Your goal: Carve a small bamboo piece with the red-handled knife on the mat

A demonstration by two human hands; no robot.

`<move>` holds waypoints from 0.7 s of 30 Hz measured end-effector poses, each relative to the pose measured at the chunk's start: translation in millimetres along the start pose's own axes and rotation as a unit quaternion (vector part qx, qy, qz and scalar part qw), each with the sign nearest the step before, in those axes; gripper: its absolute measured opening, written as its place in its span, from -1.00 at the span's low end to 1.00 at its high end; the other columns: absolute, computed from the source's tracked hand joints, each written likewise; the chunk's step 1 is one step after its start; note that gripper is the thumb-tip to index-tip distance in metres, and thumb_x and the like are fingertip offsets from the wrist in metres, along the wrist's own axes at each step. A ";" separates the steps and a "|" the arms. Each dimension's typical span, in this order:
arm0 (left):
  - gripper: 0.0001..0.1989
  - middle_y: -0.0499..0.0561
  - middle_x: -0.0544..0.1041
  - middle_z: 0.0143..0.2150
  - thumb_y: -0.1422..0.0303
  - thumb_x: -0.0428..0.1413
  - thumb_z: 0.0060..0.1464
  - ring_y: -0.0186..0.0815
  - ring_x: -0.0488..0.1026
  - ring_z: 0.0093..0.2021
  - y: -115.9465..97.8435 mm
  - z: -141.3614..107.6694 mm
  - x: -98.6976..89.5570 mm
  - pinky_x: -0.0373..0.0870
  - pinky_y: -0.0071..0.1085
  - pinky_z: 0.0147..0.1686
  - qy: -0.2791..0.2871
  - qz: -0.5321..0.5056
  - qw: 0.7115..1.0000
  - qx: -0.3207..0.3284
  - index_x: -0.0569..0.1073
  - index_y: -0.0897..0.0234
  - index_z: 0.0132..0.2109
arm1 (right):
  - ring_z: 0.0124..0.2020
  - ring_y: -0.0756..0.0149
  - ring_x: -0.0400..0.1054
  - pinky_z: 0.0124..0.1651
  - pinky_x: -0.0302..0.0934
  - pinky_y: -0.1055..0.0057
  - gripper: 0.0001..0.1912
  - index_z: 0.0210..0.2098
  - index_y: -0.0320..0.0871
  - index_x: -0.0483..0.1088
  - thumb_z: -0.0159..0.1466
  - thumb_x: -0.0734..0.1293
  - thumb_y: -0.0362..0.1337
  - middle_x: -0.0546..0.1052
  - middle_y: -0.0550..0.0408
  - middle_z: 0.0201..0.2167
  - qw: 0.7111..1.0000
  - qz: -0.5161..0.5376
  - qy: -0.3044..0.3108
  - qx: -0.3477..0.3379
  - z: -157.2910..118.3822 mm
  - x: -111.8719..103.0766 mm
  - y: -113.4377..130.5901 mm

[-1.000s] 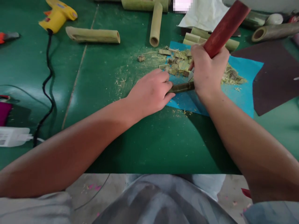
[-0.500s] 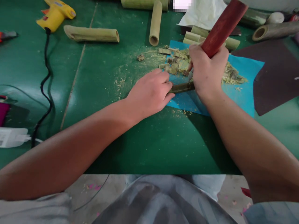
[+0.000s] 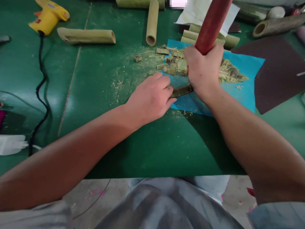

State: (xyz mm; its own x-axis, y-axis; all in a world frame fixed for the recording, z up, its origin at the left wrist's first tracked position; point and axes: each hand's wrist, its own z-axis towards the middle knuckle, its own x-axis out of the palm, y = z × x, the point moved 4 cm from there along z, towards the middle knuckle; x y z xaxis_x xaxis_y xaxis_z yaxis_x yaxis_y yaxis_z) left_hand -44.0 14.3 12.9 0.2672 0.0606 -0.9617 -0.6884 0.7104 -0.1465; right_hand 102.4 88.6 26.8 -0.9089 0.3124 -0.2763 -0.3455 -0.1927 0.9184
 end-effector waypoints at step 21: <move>-0.74 0.21 0.52 -0.16 0.29 0.06 0.38 0.01 0.49 -0.04 7.1 2.4 -2.7 0.47 -0.01 -0.02 -0.039 -0.043 0.998 0.012 0.56 0.36 -0.18 | -0.62 0.43 -0.06 -0.56 -0.12 0.30 -0.49 -0.68 0.02 0.01 0.14 0.34 -0.54 0.04 0.32 -0.73 0.998 0.045 -0.004 0.045 7.5 -2.6 -7.4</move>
State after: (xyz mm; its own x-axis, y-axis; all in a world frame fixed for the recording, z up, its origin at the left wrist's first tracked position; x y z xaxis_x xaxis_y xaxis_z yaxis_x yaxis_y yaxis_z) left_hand -48.0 20.9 15.0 0.3770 0.0521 -0.9247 -0.6451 0.7313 -0.2217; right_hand 109.0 96.2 22.8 -0.9333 0.3057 -0.1887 -0.2389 -0.1358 0.9615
